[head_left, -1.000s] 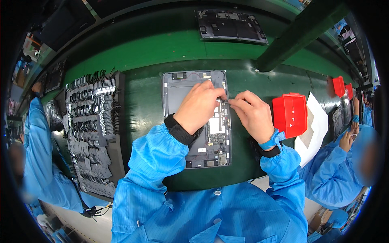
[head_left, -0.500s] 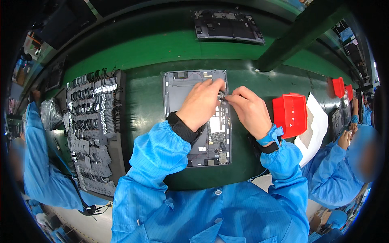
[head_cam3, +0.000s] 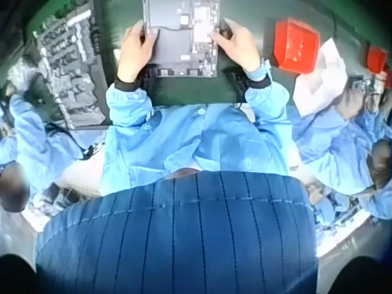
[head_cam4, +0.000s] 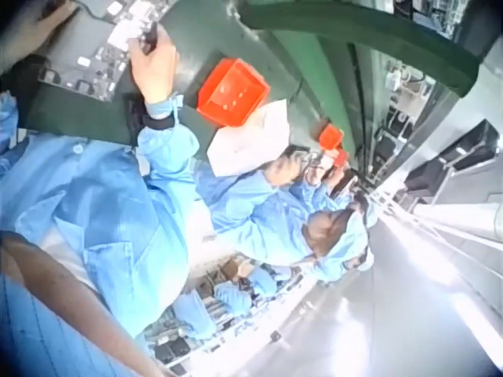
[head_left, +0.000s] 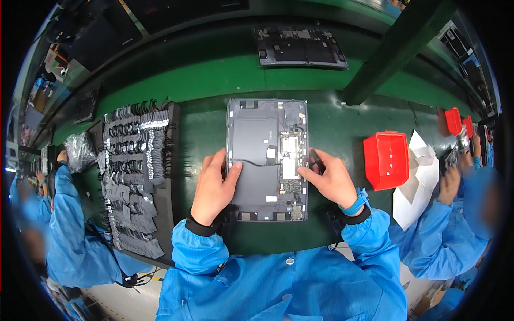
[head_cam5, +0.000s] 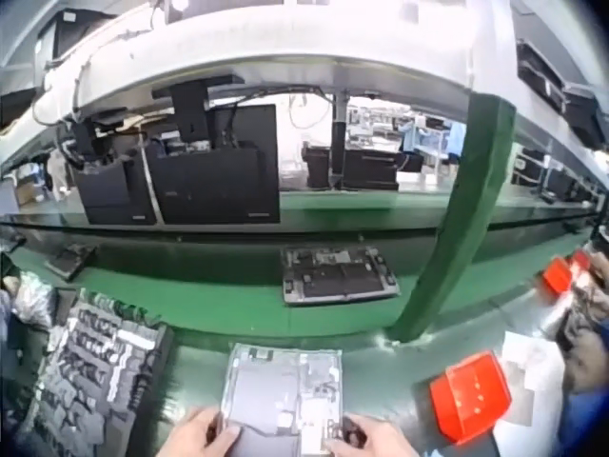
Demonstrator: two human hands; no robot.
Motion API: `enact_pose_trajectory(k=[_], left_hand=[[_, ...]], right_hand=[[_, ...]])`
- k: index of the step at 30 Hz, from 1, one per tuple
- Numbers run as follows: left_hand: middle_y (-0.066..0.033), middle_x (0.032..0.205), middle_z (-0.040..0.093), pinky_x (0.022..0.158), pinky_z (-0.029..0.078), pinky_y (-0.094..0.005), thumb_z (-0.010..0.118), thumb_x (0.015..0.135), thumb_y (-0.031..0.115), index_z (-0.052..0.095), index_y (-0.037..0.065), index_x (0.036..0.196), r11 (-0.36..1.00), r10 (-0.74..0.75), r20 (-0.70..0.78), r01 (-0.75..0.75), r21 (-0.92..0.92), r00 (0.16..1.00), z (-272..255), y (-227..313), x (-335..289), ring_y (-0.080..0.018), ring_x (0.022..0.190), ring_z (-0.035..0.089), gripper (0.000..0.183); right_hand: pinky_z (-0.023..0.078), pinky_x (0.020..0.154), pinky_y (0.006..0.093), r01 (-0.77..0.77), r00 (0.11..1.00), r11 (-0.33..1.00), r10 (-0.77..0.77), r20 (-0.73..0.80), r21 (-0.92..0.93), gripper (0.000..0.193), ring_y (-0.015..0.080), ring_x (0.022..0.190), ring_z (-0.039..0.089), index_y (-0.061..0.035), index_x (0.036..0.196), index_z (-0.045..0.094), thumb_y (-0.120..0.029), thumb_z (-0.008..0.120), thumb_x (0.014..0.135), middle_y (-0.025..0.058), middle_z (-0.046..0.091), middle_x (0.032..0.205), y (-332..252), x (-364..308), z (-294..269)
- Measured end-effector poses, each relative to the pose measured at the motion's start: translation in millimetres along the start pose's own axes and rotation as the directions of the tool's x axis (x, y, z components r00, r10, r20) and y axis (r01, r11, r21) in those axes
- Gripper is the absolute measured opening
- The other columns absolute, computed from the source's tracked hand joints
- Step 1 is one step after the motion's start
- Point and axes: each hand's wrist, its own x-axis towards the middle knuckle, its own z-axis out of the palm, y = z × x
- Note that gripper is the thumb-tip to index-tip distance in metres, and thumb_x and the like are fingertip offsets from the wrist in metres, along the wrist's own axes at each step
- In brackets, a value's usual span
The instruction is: The recorder is assembling electronic components inside a tablet casing using a small tool to manipulate ribbon cables.
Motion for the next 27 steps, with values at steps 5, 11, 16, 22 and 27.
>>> enact_pose_trajectory(k=[5,11,16,22,27], left_hand=[[-0.0145,0.103,0.069,0.08,0.051,-0.0307,0.057,0.102,0.019,0.049,-0.005,0.136,0.87,-0.154,0.098,0.182,-0.458,0.983,-10.0,12.6,39.3,-0.019,0.09,0.065,0.043],[-0.0154,0.114,0.066,0.083,0.056,-0.0354,0.049,0.105,0.015,0.052,-0.01,0.124,0.543,-0.263,0.027,0.171,-0.822,0.965,-44.6,21.3,136.9,-0.0212,0.093,0.067,0.031],[-0.0183,0.115,0.062,0.08,0.059,-0.0499,0.05,0.102,0.011,0.051,-0.011,0.121,0.343,-0.477,-0.24,-0.072,-0.937,0.845,-67.7,-37.1,242.3,-0.0307,0.093,0.067,0.029],[-0.0165,0.119,0.061,0.085,0.053,-0.0485,0.06,0.093,0.024,0.05,-0.006,0.127,0.462,-0.685,-0.329,0.038,-0.886,0.65,-71.0,-100.1,286.1,-0.0338,0.1,0.062,0.046],[-0.0186,0.116,0.066,0.087,0.052,-0.0465,0.065,0.087,0.035,0.06,0.0,0.125,0.737,-0.651,-0.349,0.449,-0.505,0.674,-79.9,-89.7,276.5,-0.0352,0.094,0.065,0.053]], right_hand=[[0.05,0.074,0.0275,0.086,0.993,0.932,-0.053,-0.103,0.352,0.046,0.0102,0.082,0.06,0.0041,0.13,0.059,-0.015,0.072,0.091,0.0053,0.069,0.096,4.5,17.0,3.9],[0.047,0.086,0.0246,0.025,0.985,0.808,0.082,-0.154,0.589,0.026,0.0087,0.093,0.059,0.0019,0.116,0.063,-0.011,0.067,0.094,0.0024,0.067,0.101,15.3,27.0,1.2],[0.047,0.079,0.0238,0.042,0.992,0.846,0.031,-0.126,0.532,0.019,0.0073,0.085,0.056,-0.0006,0.107,0.067,-0.011,0.069,0.091,-0.0015,0.063,0.089,25.5,27.4,14.1],[0.048,0.073,0.0246,0.095,0.991,0.872,-0.036,-0.131,0.479,0.017,0.0068,0.079,0.057,-0.0004,0.105,0.068,-0.011,0.07,0.091,-0.0003,0.065,0.087,30.5,26.0,19.7],[0.048,0.076,0.024,0.043,0.998,0.883,-0.016,-0.061,0.467,0.012,0.0072,0.082,0.059,0.0003,0.101,0.067,-0.007,0.068,0.092,-0.0007,0.065,0.087,26.5,23.5,15.6]])
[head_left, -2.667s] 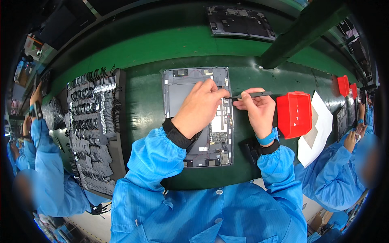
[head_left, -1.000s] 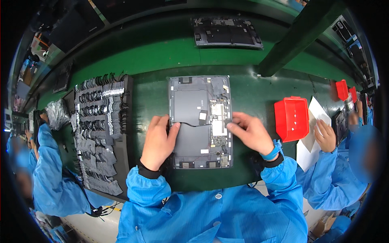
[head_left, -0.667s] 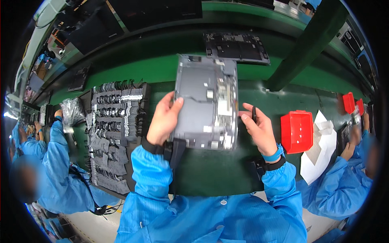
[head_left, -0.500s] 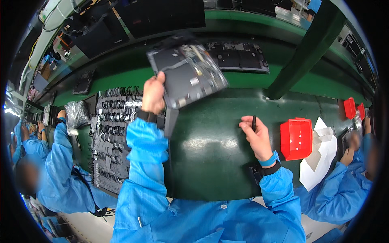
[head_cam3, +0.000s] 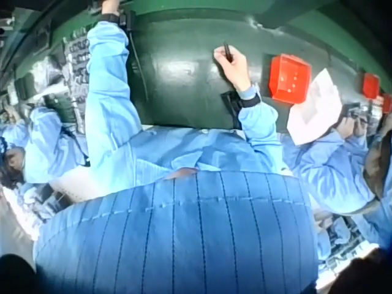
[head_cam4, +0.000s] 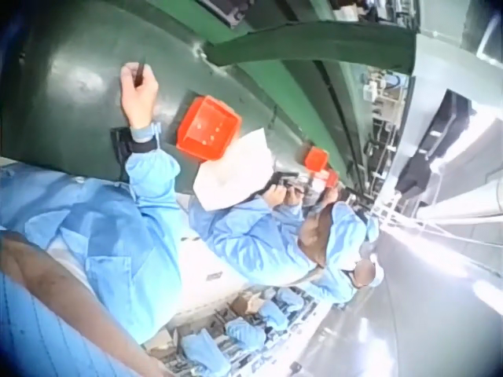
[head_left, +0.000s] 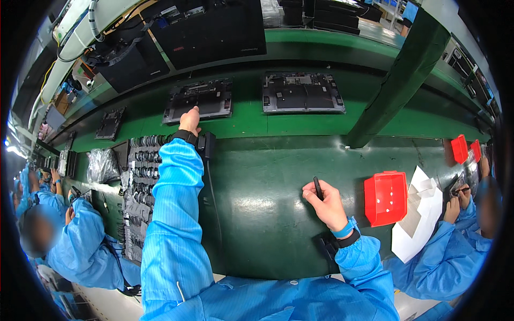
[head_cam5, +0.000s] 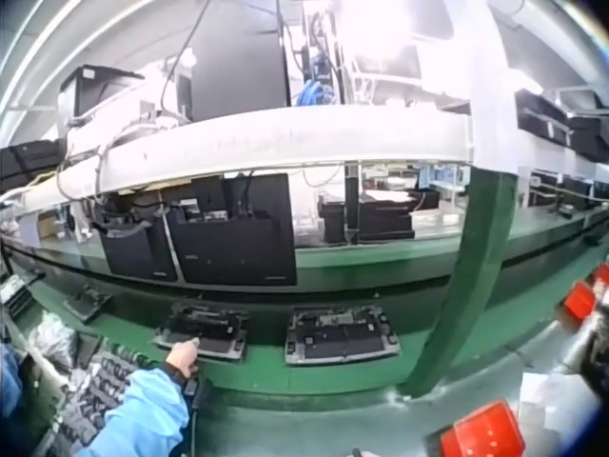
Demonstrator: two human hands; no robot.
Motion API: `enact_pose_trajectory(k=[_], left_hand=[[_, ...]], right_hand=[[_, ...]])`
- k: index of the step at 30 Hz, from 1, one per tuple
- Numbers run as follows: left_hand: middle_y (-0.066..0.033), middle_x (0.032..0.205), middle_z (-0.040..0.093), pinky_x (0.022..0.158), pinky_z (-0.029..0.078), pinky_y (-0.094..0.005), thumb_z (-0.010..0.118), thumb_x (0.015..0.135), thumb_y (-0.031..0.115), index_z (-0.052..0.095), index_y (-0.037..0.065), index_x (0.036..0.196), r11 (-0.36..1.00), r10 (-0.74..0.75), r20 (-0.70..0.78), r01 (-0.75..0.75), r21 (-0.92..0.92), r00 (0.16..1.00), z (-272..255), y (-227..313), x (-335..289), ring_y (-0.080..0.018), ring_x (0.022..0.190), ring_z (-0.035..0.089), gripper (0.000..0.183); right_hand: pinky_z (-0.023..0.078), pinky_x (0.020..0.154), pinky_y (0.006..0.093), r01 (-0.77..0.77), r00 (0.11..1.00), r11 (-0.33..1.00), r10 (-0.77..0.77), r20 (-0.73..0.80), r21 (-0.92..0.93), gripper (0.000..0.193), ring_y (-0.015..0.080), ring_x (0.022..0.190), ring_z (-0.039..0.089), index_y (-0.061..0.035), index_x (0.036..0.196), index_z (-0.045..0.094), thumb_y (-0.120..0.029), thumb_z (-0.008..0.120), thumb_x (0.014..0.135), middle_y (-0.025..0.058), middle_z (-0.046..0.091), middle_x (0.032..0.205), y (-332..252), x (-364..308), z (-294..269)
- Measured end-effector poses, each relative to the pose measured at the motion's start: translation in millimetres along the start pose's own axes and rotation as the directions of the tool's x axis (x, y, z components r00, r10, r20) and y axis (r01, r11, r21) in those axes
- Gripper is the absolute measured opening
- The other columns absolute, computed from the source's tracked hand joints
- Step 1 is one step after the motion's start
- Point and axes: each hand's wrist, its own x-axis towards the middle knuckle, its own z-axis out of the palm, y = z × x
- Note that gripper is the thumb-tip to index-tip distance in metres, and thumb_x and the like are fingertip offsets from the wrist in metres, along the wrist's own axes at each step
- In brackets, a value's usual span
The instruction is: The recorder is assembling electronic components inside a tablet casing using a small tool to manipulate ribbon cables.
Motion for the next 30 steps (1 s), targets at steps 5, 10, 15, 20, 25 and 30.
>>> enact_pose_trajectory(k=[5,10,15,20,25,30], left_hand=[[-0.0192,0.095,0.073,0.077,0.056,-0.0374,0.063,0.085,0.016,0.074,-0.005,0.089,0.827,0.504,0.331,-0.556,0.082,0.798,31.2,11.5,-46.7,-0.0256,0.083,0.071,0.025],[-0.0196,0.085,0.07,0.082,0.054,-0.0454,0.062,0.095,0.041,0.062,-0.007,0.105,0.642,0.628,0.409,-0.738,0.208,0.662,124.2,-20.2,-89.0,-0.0395,0.089,0.069,0.05],[-0.0297,0.101,0.067,0.092,0.049,-0.0487,0.06,0.093,0.043,0.059,-0.007,0.11,0.702,0.57,0.187,-0.593,0.394,0.8,158.3,-9.9,-103.8,-0.046,0.103,0.063,0.053],[-0.0254,0.095,0.068,0.082,0.052,-0.0475,0.062,0.091,0.035,0.058,-0.005,0.108,0.786,0.608,0.103,-0.615,0.067,0.787,163.2,2.2,-97.2,-0.0399,0.094,0.066,0.044],[-0.0157,0.106,0.061,0.068,0.057,-0.0411,0.069,0.092,0.023,0.049,-0.002,0.121,0.905,0.425,0.231,-0.4,-0.146,0.875,179.6,-11.0,-46.9,-0.0267,0.087,0.065,0.043],[-0.0175,0.118,0.057,0.076,0.059,-0.0524,0.061,0.098,0.017,0.032,0.01,0.138,0.831,0.23,0.465,0.076,-0.551,0.855,152.1,18.0,-95.3,-0.0314,0.096,0.066,0.051]], right_hand=[[0.05,0.077,0.0249,-0.036,0.998,0.999,0.036,0.051,-0.01,0.012,0.0087,0.083,0.062,0.0009,0.101,0.066,-0.008,0.066,0.094,0.0016,0.067,0.088,1.8,1.0,1.7],[0.051,0.078,0.0256,-0.024,0.998,0.998,0.021,0.058,0.053,0.012,0.0105,0.083,0.063,0.0021,0.101,0.065,-0.007,0.064,0.095,0.0033,0.067,0.088,5.0,0.5,0.7],[0.051,0.076,0.0258,-0.003,0.999,1.0,0.002,0.053,0.028,0.013,0.0107,0.082,0.065,0.0025,0.1,0.065,-0.009,0.065,0.094,0.004,0.069,0.087,5.6,-3.3,2.3],[0.052,0.076,0.0258,-0.005,0.999,0.999,0.004,0.034,0.039,0.013,0.0109,0.082,0.066,0.0025,0.1,0.065,-0.009,0.065,0.094,0.0044,0.069,0.086,5.5,-3.3,1.4],[0.052,0.077,0.0262,-0.016,0.999,0.999,0.014,0.048,0.052,0.013,0.0112,0.083,0.066,0.0022,0.101,0.066,-0.009,0.065,0.093,0.0045,0.07,0.086,6.2,-2.0,1.1],[0.052,0.077,0.0263,-0.008,0.999,0.999,0.006,0.051,0.043,0.013,0.0111,0.083,0.066,0.0019,0.101,0.066,-0.008,0.064,0.094,0.0042,0.069,0.086,7.9,-0.4,1.6]])
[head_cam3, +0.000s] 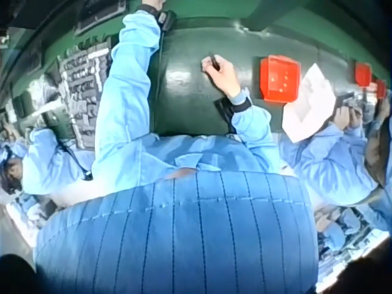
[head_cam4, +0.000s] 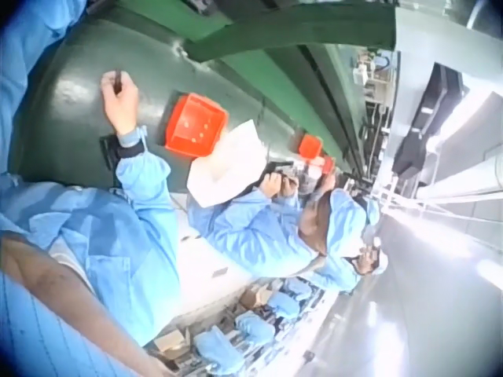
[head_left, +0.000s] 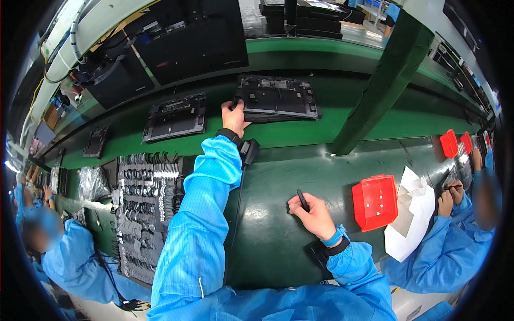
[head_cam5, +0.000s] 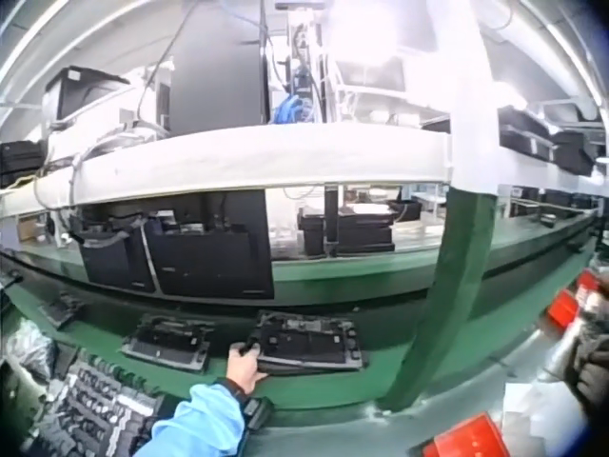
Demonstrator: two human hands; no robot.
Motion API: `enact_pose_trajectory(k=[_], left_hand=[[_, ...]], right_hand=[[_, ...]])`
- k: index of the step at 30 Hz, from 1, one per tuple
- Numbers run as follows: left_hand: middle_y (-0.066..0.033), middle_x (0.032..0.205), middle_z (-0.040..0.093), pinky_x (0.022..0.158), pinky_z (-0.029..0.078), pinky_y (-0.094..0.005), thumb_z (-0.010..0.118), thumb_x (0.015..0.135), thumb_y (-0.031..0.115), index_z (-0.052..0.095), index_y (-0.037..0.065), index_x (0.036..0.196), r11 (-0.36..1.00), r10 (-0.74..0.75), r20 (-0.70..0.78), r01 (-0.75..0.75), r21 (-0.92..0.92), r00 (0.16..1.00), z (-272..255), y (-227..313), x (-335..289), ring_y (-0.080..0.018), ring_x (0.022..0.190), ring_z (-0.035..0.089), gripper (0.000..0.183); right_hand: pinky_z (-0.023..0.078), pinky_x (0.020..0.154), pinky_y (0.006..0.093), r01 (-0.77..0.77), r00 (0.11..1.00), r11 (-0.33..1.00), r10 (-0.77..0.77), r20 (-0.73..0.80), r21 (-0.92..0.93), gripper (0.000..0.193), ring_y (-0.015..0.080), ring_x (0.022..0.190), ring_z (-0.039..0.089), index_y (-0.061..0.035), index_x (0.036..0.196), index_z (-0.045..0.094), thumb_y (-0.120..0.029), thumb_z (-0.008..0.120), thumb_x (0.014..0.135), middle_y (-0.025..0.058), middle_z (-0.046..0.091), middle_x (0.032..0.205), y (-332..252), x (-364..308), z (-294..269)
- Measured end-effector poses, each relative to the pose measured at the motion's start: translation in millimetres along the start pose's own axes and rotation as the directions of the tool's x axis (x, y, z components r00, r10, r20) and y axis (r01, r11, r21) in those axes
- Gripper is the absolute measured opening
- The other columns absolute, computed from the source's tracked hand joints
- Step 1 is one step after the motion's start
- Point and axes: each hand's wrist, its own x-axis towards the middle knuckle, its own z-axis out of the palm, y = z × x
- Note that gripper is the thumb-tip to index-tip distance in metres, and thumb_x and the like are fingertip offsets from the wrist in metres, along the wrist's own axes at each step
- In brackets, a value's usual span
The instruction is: The recorder is assembling electronic components inside a tablet casing using a small tool to manipulate ribbon cables.
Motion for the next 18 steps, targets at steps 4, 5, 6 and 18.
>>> enact_pose_trajectory(k=[4,5,6,18], left_hand=[[-0.0137,0.118,0.058,0.074,0.054,-0.0519,0.066,0.094,0.022,0.045,0.012,0.134,0.997,0.066,-0.109,-0.071,-0.043,0.992,-11.3,-3.0,0.0,-0.0295,0.1,0.061,0.046],[-0.0119,0.118,0.06,0.073,0.052,-0.0509,0.068,0.093,0.024,0.05,0.012,0.131,0.994,0.102,-0.156,-0.094,0.059,0.982,-21.2,3.2,1.8,-0.0288,0.1,0.061,0.044],[-0.0094,0.117,0.062,0.074,0.048,-0.0506,0.071,0.089,0.027,0.057,0.013,0.126,0.991,0.131,-0.163,-0.123,0.059,0.978,-37.8,6.3,11.4,-0.0275,0.102,0.059,0.042],[-0.0017,0.102,0.065,0.089,0.044,-0.0303,0.065,0.095,0.017,0.063,0.009,0.111,0.833,-0.257,0.442,-0.035,0.552,0.86,-68.2,46.8,-92.3,-0.0144,0.097,0.058,0.018]], right_hand=[[0.052,0.077,0.0264,-0.009,1.0,1.0,0.009,0.006,0.003,0.011,0.0113,0.082,0.064,0.0024,0.101,0.065,-0.005,0.064,0.094,0.003,0.068,0.087,1.6,-0.7,-0.2],[0.052,0.077,0.0264,-0.01,1.0,1.0,0.01,0.002,0.003,0.011,0.0113,0.082,0.064,0.0024,0.101,0.065,-0.005,0.064,0.094,0.003,0.068,0.087,2.1,-1.5,-1.5],[0.051,0.076,0.0261,0.043,0.997,0.997,-0.039,-0.063,0.065,0.01,0.0109,0.081,0.064,0.0024,0.1,0.065,-0.005,0.063,0.093,0.003,0.068,0.086,1.9,-2.9,-2.5],[0.048,0.069,0.0218,0.166,0.919,0.985,-0.175,-0.353,-0.056,0.008,0.0057,0.076,0.059,0.0028,0.099,0.064,-0.004,0.063,0.094,0.001,0.065,0.086,-28.8,-60.9,-19.6]])
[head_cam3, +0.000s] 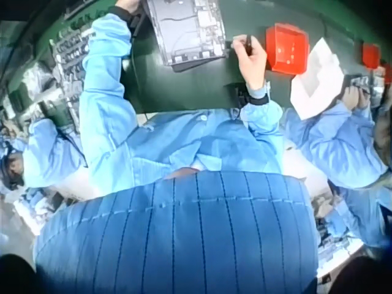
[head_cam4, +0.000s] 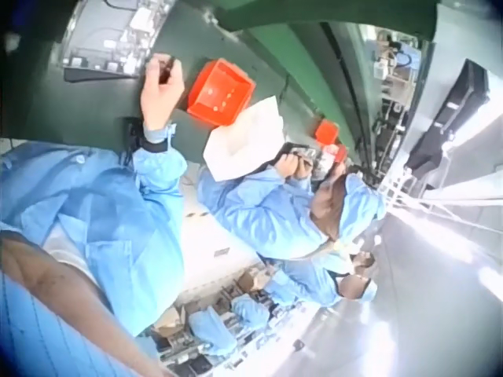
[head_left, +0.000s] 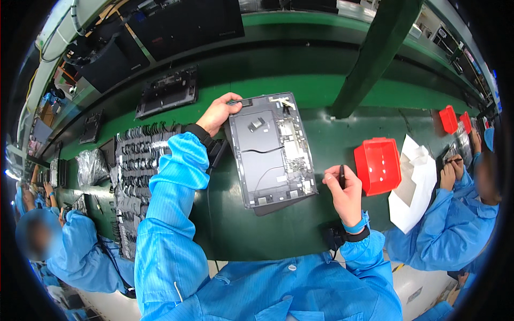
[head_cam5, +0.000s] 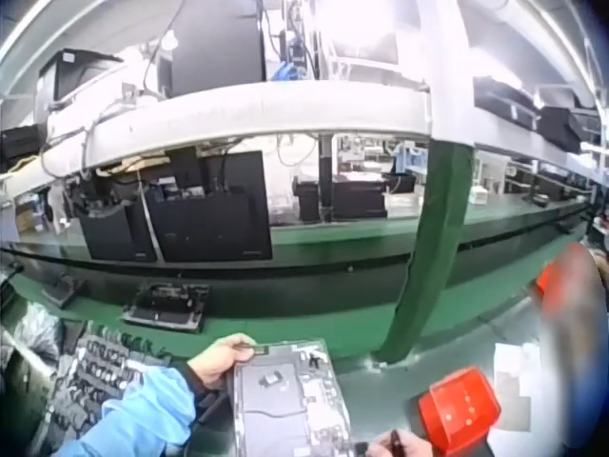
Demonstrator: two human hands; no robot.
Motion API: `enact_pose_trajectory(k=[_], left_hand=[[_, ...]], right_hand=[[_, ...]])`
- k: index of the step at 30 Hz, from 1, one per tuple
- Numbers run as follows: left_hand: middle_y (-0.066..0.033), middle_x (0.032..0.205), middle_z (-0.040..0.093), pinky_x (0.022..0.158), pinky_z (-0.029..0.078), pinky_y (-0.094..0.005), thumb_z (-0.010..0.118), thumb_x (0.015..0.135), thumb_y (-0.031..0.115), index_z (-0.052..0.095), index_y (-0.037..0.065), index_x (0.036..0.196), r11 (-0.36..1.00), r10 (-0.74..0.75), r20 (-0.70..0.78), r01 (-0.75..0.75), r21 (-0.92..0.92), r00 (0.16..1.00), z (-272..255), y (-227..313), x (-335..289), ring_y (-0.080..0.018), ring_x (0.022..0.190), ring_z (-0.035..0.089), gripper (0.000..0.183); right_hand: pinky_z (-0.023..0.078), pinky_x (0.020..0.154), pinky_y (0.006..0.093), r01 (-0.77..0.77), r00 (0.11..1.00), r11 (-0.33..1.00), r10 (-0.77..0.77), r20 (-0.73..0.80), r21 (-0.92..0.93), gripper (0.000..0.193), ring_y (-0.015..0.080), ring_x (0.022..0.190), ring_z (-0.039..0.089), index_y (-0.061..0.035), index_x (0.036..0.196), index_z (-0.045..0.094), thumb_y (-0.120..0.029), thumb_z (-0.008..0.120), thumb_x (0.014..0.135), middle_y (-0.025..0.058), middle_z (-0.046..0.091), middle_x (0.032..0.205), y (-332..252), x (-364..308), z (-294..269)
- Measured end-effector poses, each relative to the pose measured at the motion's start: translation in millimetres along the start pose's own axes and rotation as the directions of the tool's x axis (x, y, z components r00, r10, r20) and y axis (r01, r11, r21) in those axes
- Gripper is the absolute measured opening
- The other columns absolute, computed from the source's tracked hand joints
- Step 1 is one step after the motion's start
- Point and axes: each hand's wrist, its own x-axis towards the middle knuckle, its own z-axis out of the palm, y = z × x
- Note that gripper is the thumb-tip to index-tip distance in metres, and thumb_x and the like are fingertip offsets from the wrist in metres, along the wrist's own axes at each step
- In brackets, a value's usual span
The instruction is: The recorder is assembling electronic components inside a tablet casing using a small tool to manipulate ribbon cables.
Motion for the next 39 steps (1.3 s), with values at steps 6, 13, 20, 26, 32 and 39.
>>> enact_pose_trajectory(k=[6,13,20,26,32,39], left_hand=[[-0.0093,0.099,0.065,0.088,0.048,-0.0341,0.067,0.09,0.017,0.063,0.006,0.113,0.601,0.512,-0.079,-0.291,0.744,0.855,41.4,1.5,-35.2,-0.0233,0.099,0.061,0.025],[-0.0131,0.083,0.068,0.07,0.054,-0.0359,0.07,0.082,0.007,0.072,0.003,0.09,0.63,0.547,0.146,-0.52,0.577,0.824,141.2,13.4,-116.9,-0.0284,0.075,0.067,0.009],[-0.0096,0.087,0.063,0.078,0.052,-0.0418,0.076,0.077,0.014,0.07,0.006,0.089,0.538,0.503,0.253,-0.529,0.657,0.826,184.2,-18.4,-132.2,-0.0314,0.09,0.062,0.016],[-0.0099,0.087,0.061,0.078,0.052,-0.0422,0.073,0.076,0.01,0.066,0.005,0.088,0.563,0.504,0.263,-0.544,0.623,0.823,183.6,-14.9,-131.4,-0.0321,0.089,0.061,0.014],[-0.0117,0.088,0.062,0.078,0.049,-0.0436,0.072,0.076,0.009,0.061,0.004,0.087,0.63,0.424,0.214,-0.456,0.629,0.88,168.6,-13.1,-144.3,-0.0341,0.089,0.06,0.016],[-0.0114,0.087,0.062,0.077,0.049,-0.0431,0.073,0.077,0.009,0.062,0.003,0.086,0.677,0.391,0.137,-0.386,0.627,0.91,168.9,-20.8,-156.4,-0.0334,0.087,0.059,0.016]], right_hand=[[0.043,0.056,0.0257,0.092,0.994,0.902,-0.06,0.089,-0.422,0.015,0.0088,0.062,0.054,0.0008,0.1,0.069,-0.006,0.069,0.086,0.0056,0.066,0.08,2.4,-15.1,-7.7],[0.045,0.055,0.0293,0.168,0.986,0.846,-0.135,0.1,-0.505,0.02,0.0155,0.059,0.054,-0.0023,0.102,0.071,-0.004,0.071,0.082,0.0079,0.064,0.084,3.1,-9.9,-9.0],[0.045,0.055,0.028,0.099,0.994,0.875,-0.07,0.079,-0.475,0.021,0.0143,0.06,0.055,-0.0025,0.103,0.07,-0.004,0.07,0.082,0.0074,0.064,0.084,2.9,-4.9,-6.1],[0.044,0.056,0.0264,0.058,0.998,0.917,-0.069,-0.013,-0.395,0.02,0.01,0.061,0.053,-0.0016,0.102,0.07,-0.003,0.069,0.083,0.0057,0.064,0.084,7.3,-8.0,-12.6],[0.046,0.057,0.0278,0.149,0.972,0.896,-0.056,0.227,-0.418,0.017,0.0155,0.062,0.057,-0.0047,0.1,0.074,-0.007,0.074,0.083,0.0068,0.061,0.083,0.0,-1.9,-9.7],[0.05,0.064,0.0351,0.315,0.909,0.834,-0.129,0.396,-0.452,0.021,0.0256,0.073,0.062,-0.0066,0.101,0.075,-0.008,0.075,0.08,0.0093,0.06,0.083,6.1,8.9,-4.9]])
